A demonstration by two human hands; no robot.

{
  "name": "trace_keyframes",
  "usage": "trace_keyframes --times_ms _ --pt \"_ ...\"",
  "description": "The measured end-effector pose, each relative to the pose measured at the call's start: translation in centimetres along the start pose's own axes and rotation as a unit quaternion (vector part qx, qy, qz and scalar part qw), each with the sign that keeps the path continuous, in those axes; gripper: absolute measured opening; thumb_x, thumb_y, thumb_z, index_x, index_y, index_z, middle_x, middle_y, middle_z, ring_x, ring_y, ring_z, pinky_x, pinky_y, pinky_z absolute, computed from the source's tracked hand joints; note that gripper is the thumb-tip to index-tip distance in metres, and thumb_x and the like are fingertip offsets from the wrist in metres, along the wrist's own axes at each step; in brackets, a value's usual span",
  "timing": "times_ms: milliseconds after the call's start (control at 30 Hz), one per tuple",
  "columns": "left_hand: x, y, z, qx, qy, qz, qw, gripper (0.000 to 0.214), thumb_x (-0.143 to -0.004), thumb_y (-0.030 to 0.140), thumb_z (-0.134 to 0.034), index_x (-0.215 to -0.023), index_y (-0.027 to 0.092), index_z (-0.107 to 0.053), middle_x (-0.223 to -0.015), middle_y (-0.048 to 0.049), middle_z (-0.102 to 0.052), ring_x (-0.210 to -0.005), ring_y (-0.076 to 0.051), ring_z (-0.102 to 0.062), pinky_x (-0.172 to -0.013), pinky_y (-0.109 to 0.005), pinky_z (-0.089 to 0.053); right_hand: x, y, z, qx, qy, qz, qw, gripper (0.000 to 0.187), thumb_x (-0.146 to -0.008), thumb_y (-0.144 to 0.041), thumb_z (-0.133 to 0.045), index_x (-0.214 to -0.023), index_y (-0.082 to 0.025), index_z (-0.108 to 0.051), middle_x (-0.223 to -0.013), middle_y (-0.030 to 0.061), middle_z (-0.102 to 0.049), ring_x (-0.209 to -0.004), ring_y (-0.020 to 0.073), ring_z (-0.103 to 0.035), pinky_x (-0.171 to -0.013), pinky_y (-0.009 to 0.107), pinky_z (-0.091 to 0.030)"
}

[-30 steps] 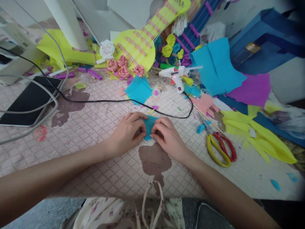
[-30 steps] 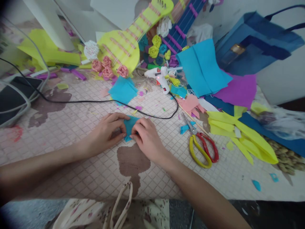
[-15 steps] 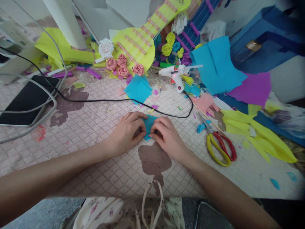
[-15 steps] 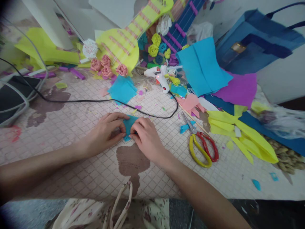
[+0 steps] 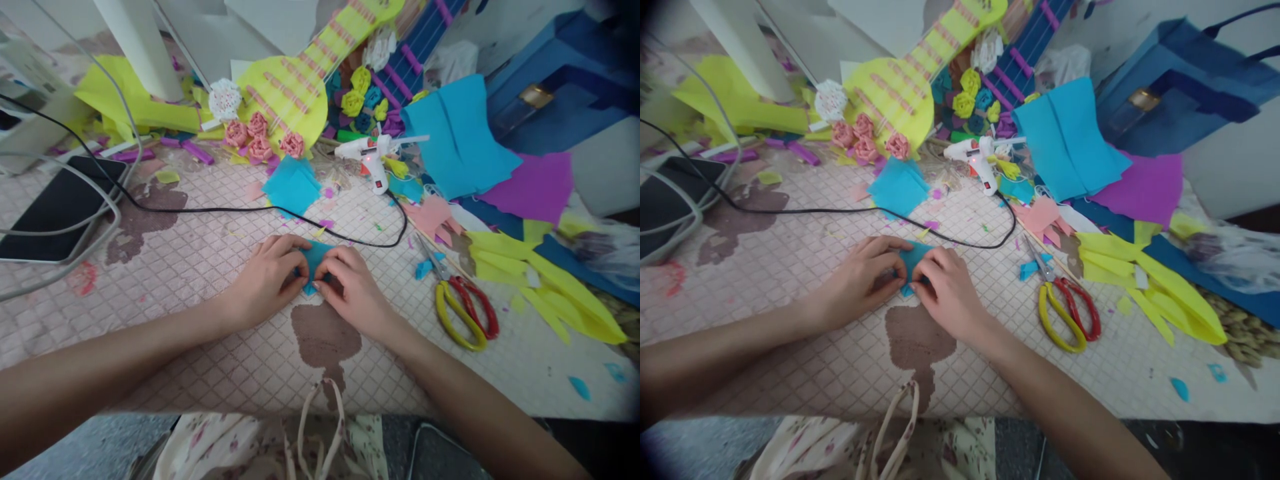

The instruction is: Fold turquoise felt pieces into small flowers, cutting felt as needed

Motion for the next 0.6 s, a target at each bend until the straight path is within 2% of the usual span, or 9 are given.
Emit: trace_keyframes --times_ms 333,500,600 --pt "-0.02 0.02 -0.20 -0.008 -0.001 0.007 1.000 0.006 -0.083 0.014 -0.053 -0.082 0.017 -0.058 -0.118 -0.0080 -0.053 -0.112 -0.025 -0.048 -0.095 -0.043 -0.040 0.07 -0.21 0.35 0.004 -0.023 -0.014 1.000 0.017 -0.076 -0.018 -0.067 -0.086 -0.020 -0.054 -0.099 0.0063 -0.051 -0.100 0.0232 -0.048 -0.085 0.038 -0.042" --pt "-0.01 -0.11 -0.21 -0.012 0.001 0.005 1.000 0.007 -0.082 0.013 -0.052 -0.082 0.017 -0.058 -0.118 -0.0083 -0.054 -0.110 -0.025 -0.048 -0.094 -0.044 -0.040 0.05 -0.37 0.04 0.015 -0.009 -0.013 1.000 0.007 -0.087 -0.027 -0.057 -0.085 -0.020 -0.054 -0.096 0.0070 -0.051 -0.095 0.0225 -0.049 -0.081 0.038 -0.042" --pt "0.05 -0.19 -0.18 -0.012 0.006 0.002 1.000 0.007 -0.082 0.013 -0.052 -0.081 0.017 -0.058 -0.118 -0.0083 -0.054 -0.110 -0.025 -0.049 -0.095 -0.044 -0.040 0.01 -0.50 -0.51 0.037 0.016 -0.020 0.999 0.008 -0.086 -0.025 -0.056 -0.081 -0.020 -0.052 -0.091 0.0062 -0.051 -0.091 0.0223 -0.049 -0.078 0.038 -0.042"
Point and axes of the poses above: each hand's wrist, its own x-axis away from the middle knuckle, its own z-axis out of the back of the hand, y = z × x, the point moved 1 cm from there along -x, towards the middle knuckle
